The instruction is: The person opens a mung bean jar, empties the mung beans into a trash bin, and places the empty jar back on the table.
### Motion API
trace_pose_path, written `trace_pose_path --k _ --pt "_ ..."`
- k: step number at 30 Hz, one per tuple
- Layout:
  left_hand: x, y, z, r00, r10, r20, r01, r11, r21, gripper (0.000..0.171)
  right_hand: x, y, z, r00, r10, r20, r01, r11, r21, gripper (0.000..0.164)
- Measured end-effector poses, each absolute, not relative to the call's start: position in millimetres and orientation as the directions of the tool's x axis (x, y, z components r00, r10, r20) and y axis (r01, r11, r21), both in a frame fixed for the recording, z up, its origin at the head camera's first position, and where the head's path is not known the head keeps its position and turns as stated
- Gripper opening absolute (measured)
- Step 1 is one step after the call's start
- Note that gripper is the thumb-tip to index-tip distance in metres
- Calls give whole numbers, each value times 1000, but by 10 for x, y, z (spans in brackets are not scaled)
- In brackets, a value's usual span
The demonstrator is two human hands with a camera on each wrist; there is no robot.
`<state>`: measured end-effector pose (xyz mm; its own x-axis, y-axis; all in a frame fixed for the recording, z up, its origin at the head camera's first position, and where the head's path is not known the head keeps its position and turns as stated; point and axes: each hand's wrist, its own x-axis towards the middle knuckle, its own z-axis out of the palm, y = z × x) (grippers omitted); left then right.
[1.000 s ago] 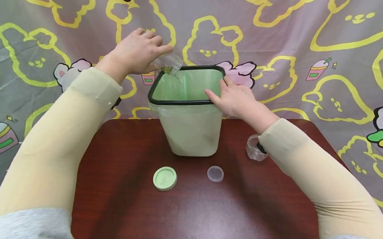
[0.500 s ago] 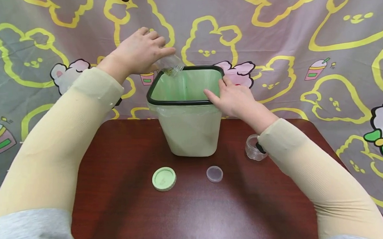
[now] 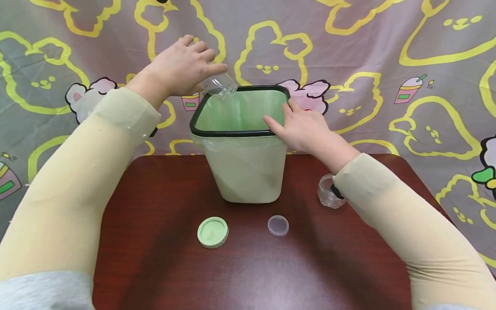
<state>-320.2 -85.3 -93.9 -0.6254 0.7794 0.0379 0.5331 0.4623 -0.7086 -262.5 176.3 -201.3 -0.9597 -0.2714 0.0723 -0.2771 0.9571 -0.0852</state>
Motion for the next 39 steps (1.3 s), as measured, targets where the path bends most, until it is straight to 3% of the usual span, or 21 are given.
trace_pose_path --k 23,31,39 --pt "-3200 -878 -925 -628 775 72 529 492 -692 52 -2618 1749 -1987 -961 -272 58 -276 957 -88 92" --pt "-3182 -905 -894 -612 777 149 503 528 -685 52 -2624 1745 -1988 -958 -282 60 -286 954 -86 92" --pt "-3200 -864 -919 -623 779 70 539 493 -684 49 -2618 1751 -1985 -958 -282 53 -286 954 -89 93"
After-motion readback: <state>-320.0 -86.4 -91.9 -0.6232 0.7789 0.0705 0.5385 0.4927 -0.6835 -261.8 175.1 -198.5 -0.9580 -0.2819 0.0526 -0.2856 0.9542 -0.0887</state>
